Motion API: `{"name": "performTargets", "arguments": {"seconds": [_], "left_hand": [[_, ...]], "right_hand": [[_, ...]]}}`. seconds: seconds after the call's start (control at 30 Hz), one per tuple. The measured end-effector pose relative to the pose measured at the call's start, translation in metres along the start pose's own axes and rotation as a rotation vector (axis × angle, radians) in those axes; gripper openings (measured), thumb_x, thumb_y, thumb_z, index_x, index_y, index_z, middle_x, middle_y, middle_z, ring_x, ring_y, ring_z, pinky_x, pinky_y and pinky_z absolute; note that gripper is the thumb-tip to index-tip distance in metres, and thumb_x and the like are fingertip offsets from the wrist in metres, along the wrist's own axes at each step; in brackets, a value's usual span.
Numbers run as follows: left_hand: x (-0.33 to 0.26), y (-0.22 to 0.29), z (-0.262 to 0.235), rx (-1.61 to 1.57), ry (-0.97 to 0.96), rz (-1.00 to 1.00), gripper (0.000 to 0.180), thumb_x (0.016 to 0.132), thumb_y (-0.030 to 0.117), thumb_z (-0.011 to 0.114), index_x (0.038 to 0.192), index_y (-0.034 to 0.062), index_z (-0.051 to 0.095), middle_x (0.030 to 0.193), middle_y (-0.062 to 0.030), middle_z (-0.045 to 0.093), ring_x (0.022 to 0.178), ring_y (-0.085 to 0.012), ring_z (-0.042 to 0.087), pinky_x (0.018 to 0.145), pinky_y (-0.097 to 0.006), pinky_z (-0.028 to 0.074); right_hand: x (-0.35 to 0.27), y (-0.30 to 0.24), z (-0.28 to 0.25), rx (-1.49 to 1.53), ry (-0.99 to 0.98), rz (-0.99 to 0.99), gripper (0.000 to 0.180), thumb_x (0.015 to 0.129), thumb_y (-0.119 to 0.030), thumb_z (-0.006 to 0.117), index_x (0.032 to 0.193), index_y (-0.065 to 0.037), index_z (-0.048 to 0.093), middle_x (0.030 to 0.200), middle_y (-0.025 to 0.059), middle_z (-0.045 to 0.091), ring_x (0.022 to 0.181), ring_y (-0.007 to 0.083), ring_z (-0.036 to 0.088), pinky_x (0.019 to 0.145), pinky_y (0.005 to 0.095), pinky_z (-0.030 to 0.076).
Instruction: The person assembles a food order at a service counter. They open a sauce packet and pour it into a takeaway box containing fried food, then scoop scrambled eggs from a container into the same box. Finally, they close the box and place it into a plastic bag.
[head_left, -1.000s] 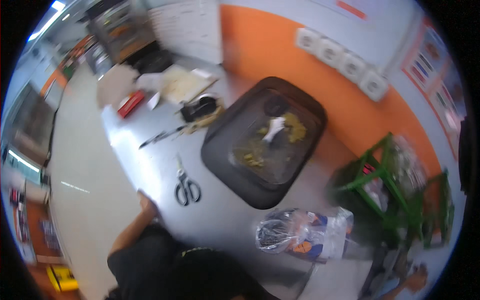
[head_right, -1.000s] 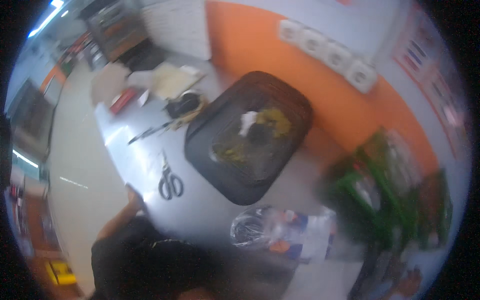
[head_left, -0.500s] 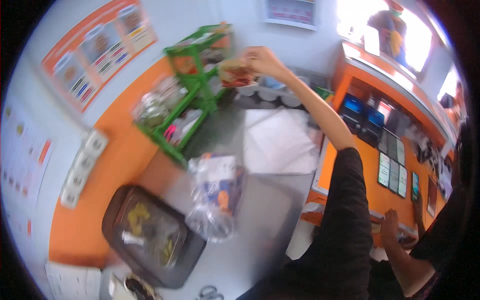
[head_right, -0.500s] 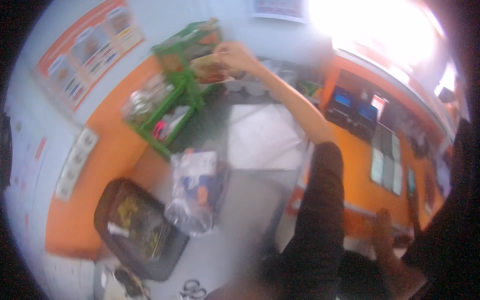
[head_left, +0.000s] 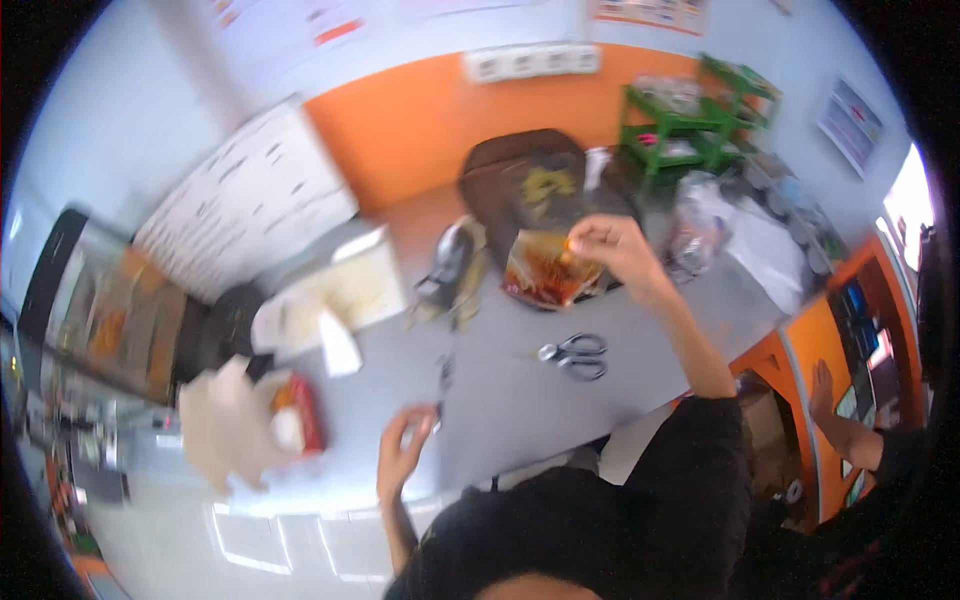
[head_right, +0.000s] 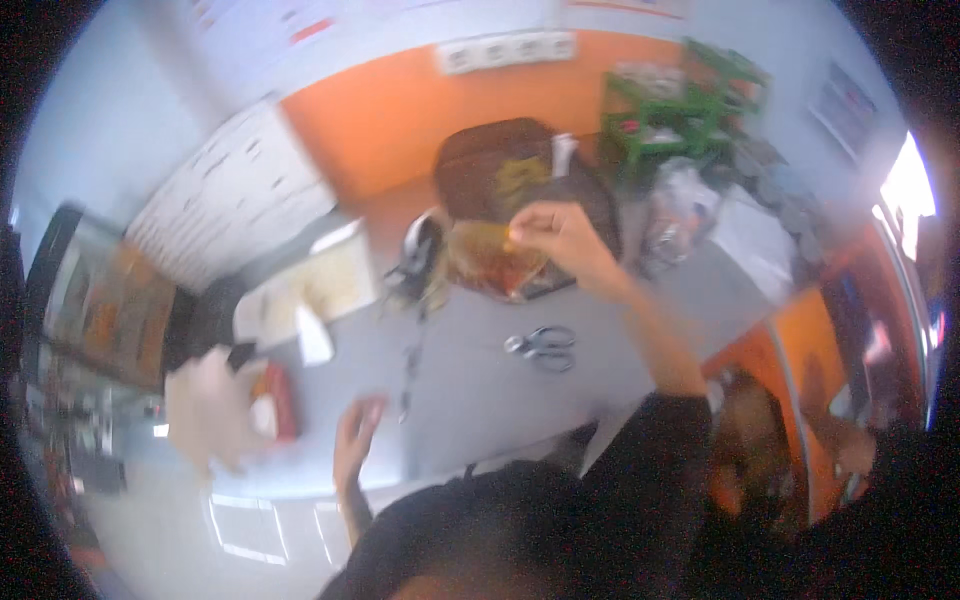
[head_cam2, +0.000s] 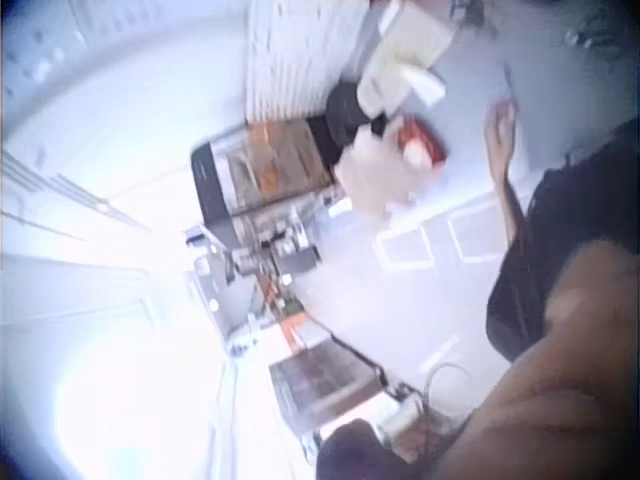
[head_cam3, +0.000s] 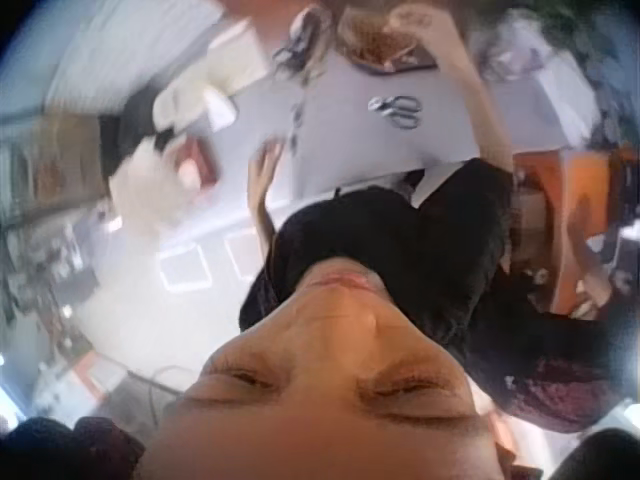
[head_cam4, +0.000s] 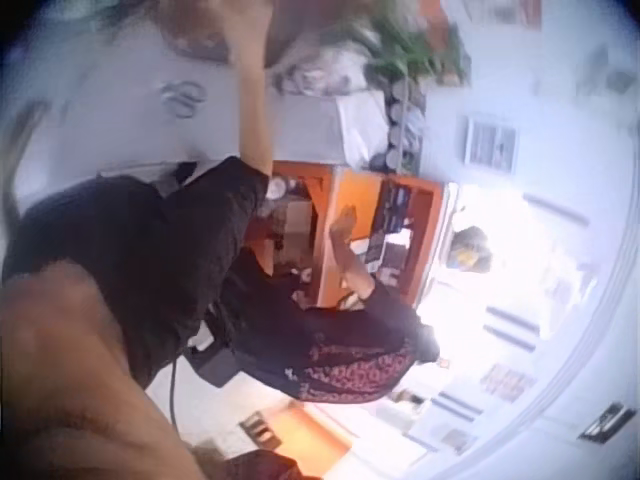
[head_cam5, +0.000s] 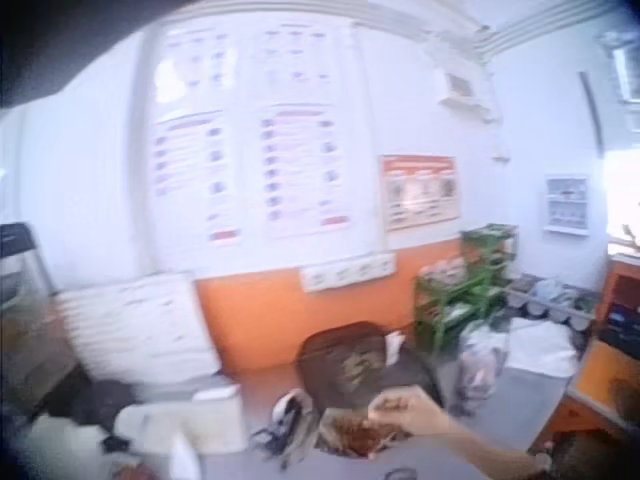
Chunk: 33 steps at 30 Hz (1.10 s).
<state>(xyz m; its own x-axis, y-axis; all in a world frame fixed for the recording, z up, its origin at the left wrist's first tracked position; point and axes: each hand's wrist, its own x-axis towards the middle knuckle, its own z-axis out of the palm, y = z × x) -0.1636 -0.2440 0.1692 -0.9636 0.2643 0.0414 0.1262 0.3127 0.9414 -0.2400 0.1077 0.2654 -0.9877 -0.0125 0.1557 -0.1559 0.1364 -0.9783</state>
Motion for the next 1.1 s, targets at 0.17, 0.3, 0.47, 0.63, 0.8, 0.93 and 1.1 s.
{"name": "performTargets", "arguments": {"seconds": [0.17,0.3,0.47,0.63,0.8,0.93,1.1], "left_hand": [[0.032,0.014,-0.069,0.222,0.194,0.372,0.026,0.071,0.017,0.065,0.093,0.0045,0.058,0.092,-0.0084,0.059,0.09,-0.0231,0.051,0.079,-0.033,0.038],[0.016,-0.019,-0.104,0.197,0.208,0.151,0.02,0.069,0.02,0.068,0.079,0.0036,0.061,0.078,-0.0082,0.06,0.076,-0.0192,0.053,0.074,-0.03,0.04],[-0.003,-0.049,-0.122,-0.143,0.072,0.055,0.018,0.073,0.018,0.067,0.081,0.0029,0.064,0.075,-0.0048,0.061,0.068,-0.0115,0.053,0.063,-0.026,0.042],[-0.009,-0.032,-0.13,-0.214,-0.071,-0.086,0.017,0.074,0.017,0.066,0.082,0.0013,0.065,0.073,-0.001,0.061,0.068,-0.0059,0.05,0.06,-0.022,0.041],[-0.012,-0.035,-0.134,-0.089,-0.166,-0.052,0.021,0.076,0.022,0.065,0.084,0.0027,0.065,0.066,-0.0018,0.058,0.059,-0.0057,0.051,0.05,-0.02,0.043],[-0.016,-0.023,-0.133,0.021,-0.2,-0.105,0.021,0.075,0.021,0.066,0.084,0.0018,0.065,0.07,-0.002,0.061,0.062,-0.0071,0.051,0.056,-0.023,0.043],[-0.015,-0.031,-0.126,0.111,-0.234,0.028,0.02,0.075,0.02,0.065,0.083,0.0018,0.065,0.072,-0.002,0.061,0.063,-0.0084,0.052,0.058,-0.026,0.043]], "right_hand": [[-0.03,0.038,0.207,0.154,-0.054,-0.004,0.005,0.079,-0.005,0.057,0.08,-0.001,0.057,0.075,0.0011,0.059,0.07,0.0056,0.052,0.062,0.0189,0.04],[-0.049,0.062,0.279,0.168,-0.07,0.0,0.009,0.079,-0.005,0.056,0.088,-0.001,0.056,0.08,0.0017,0.06,0.071,0.0057,0.052,0.064,0.0184,0.04],[-0.058,0.051,0.297,0.138,-0.362,-0.033,0.016,0.077,-0.011,0.058,0.091,-0.004,0.054,0.097,0.003,0.055,0.091,0.0119,0.049,0.082,0.0261,0.036],[-0.017,0.052,0.303,-0.075,-0.768,-0.343,0.019,0.078,-0.019,0.058,0.089,-0.004,0.055,0.099,0.0034,0.052,0.099,0.0167,0.044,0.088,0.032,0.031],[0.004,0.043,0.291,-0.173,-1.068,-0.208,0.026,0.079,-0.027,0.058,0.092,-0.004,0.058,0.086,0.006,0.057,0.084,0.0189,0.051,0.079,0.0309,0.038],[0.001,0.031,0.291,-0.279,-1.086,-0.253,0.024,0.079,-0.026,0.057,0.086,-0.003,0.059,0.078,0.0073,0.059,0.077,0.0173,0.053,0.074,0.0298,0.04],[-0.005,0.037,0.289,-0.318,-1.053,-0.27,0.023,0.08,-0.027,0.056,0.084,-0.004,0.061,0.078,0.0063,0.06,0.081,0.0141,0.053,0.074,0.0297,0.041]]}}
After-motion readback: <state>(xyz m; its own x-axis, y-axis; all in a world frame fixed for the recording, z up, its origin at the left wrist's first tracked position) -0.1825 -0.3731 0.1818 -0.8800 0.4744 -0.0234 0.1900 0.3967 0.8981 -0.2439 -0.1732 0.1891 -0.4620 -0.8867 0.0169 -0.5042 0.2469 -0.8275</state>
